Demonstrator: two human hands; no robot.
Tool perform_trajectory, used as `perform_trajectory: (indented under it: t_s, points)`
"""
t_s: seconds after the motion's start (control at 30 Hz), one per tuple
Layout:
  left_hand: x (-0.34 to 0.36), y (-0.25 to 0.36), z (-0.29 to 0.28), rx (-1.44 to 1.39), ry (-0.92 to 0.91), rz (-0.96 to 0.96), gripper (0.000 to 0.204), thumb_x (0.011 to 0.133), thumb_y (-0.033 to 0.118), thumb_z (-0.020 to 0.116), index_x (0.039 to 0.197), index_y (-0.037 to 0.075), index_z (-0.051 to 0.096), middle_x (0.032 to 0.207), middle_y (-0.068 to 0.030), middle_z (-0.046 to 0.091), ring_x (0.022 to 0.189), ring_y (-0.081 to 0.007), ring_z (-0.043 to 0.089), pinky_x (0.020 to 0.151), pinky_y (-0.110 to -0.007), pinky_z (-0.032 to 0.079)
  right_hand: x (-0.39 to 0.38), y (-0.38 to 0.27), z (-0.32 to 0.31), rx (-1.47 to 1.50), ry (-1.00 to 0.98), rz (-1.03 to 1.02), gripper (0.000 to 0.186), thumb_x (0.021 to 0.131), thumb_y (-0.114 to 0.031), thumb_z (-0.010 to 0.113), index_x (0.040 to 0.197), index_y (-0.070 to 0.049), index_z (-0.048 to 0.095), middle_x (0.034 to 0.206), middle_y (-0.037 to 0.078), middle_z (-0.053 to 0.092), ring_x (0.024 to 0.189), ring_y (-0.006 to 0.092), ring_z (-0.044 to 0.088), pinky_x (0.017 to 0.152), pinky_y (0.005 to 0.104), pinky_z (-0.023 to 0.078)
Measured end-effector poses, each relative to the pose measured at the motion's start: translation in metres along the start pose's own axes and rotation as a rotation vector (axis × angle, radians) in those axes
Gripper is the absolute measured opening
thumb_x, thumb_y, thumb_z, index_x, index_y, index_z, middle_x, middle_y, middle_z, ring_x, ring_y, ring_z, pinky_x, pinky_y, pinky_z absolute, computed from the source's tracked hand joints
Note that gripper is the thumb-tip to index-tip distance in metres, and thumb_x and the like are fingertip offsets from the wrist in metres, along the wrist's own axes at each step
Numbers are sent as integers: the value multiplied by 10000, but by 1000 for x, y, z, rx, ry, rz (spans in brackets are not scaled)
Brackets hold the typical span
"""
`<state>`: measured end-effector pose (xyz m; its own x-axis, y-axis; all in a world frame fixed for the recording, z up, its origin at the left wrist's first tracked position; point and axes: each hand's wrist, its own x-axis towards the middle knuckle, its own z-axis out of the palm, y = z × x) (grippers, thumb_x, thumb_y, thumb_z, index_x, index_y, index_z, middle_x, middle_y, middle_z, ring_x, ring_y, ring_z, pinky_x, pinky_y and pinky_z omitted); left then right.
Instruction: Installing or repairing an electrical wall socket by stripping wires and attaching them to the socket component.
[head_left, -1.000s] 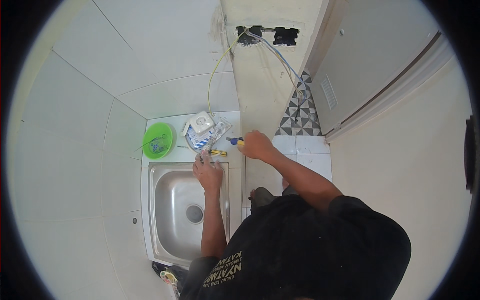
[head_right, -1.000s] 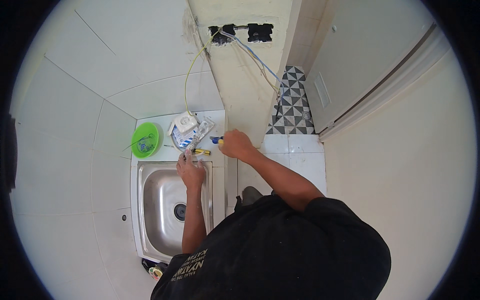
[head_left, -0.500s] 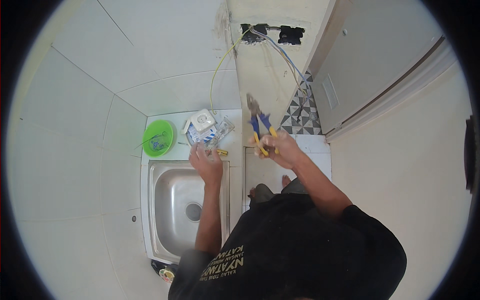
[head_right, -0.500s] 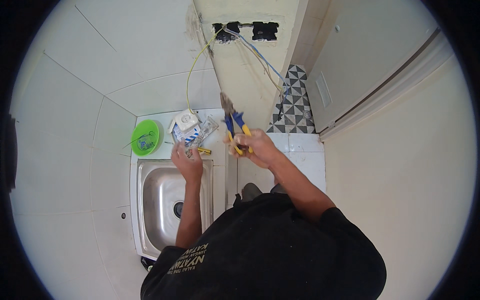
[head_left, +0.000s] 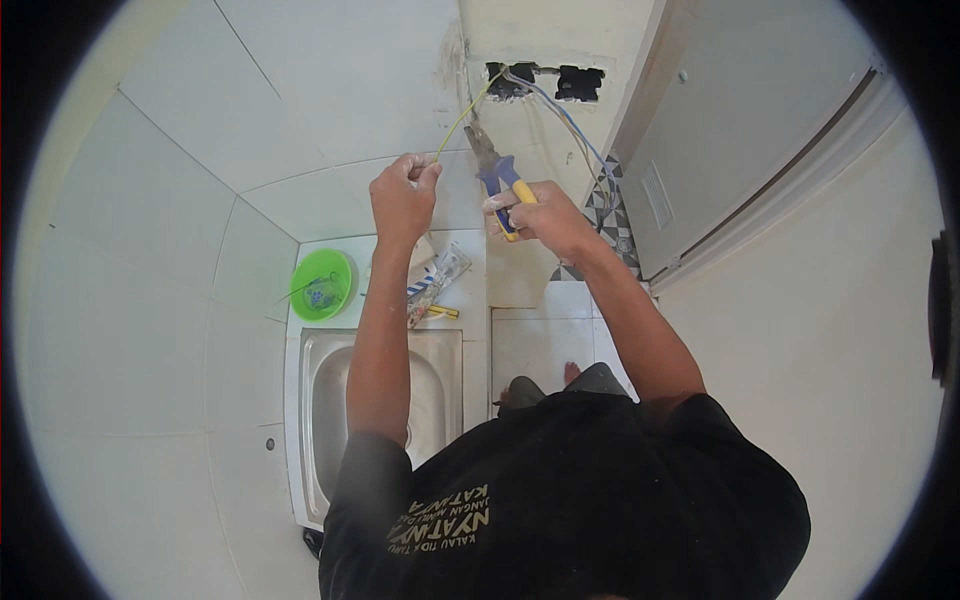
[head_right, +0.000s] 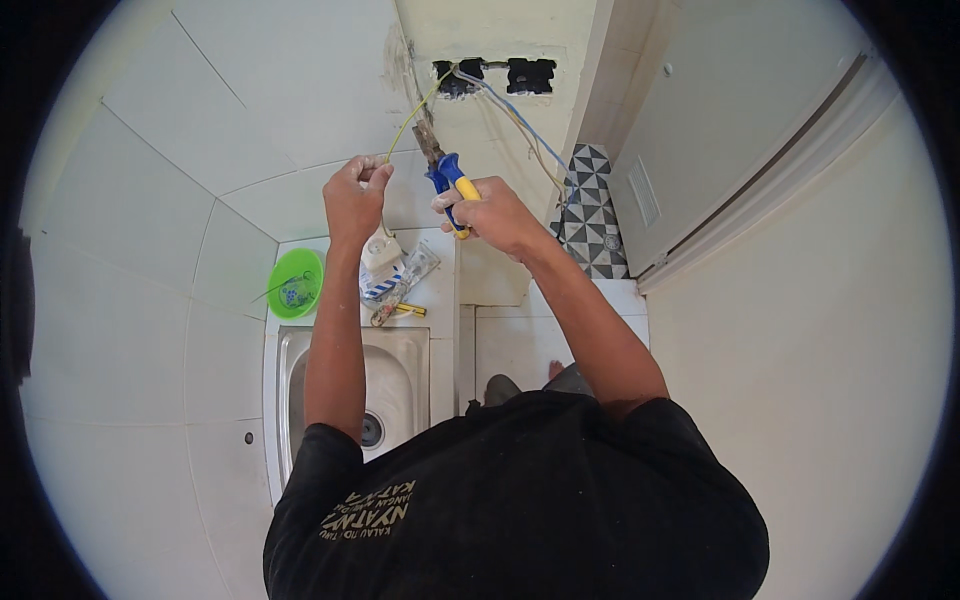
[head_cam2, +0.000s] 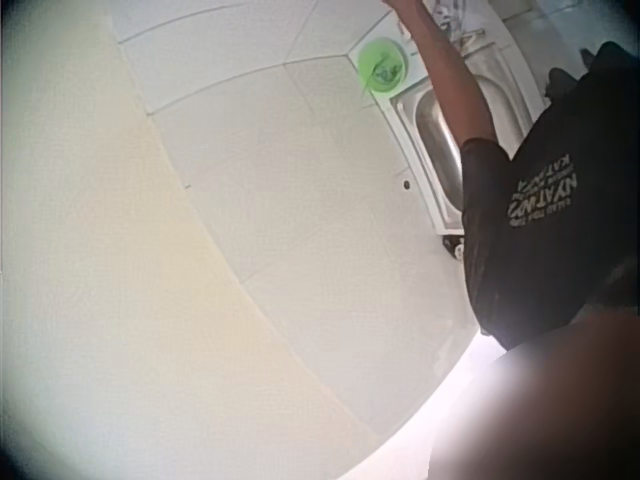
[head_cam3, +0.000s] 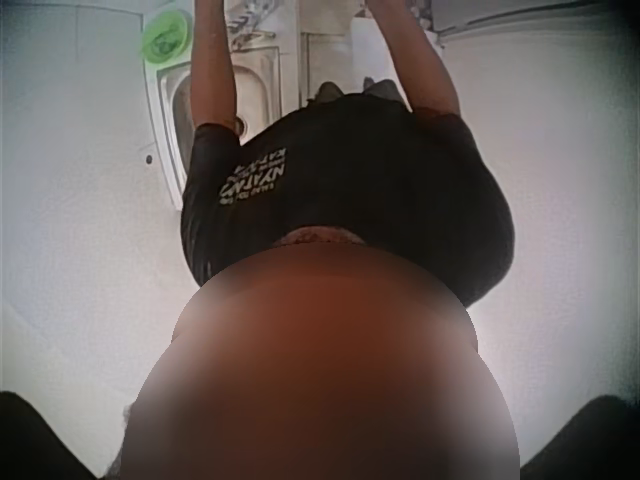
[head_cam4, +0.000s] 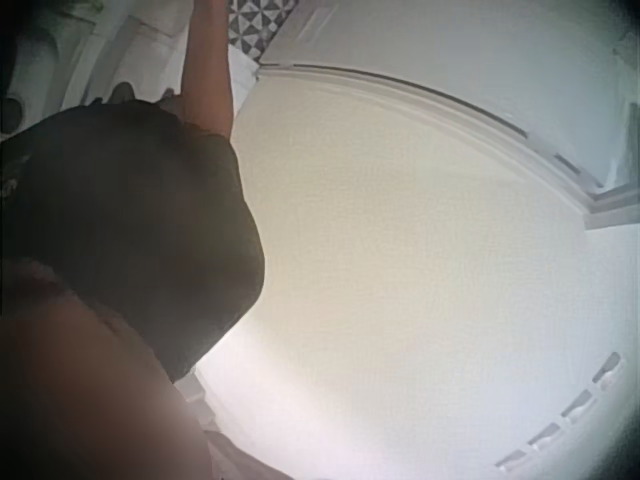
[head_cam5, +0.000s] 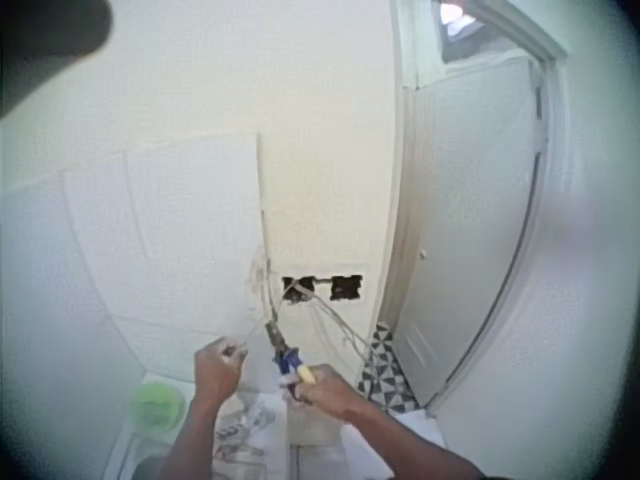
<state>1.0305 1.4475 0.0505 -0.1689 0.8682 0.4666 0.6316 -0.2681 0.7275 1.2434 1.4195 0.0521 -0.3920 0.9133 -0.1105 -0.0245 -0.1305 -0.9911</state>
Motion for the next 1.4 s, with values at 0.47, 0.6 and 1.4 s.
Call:
perform_trajectory:
  t_s: [0.47,0.6,1.4]
  points:
    - [15,5,-22,204,-8,127,112,811,134,688,869,41,710,790,-135,683,752,-301,624,722,-396,487,28,-27,6,-623,155,-125,331,773,-243,638,978,9,702,757,206,669,715,297,649,694,370,492]
    - [15,16,-28,264,-19,215,84,794,115,688,842,48,707,798,-119,680,783,-309,587,744,-408,471,32,-33,4,-685,167,-147,330,777,-250,632,976,3,702,807,229,678,769,341,661,733,394,498]
    - [19,5,-27,248,-59,351,47,776,88,697,788,43,692,752,-105,662,744,-292,559,714,-396,460,38,-31,3,-765,183,-187,357,788,-250,616,1007,31,640,942,260,664,900,382,644,800,422,485]
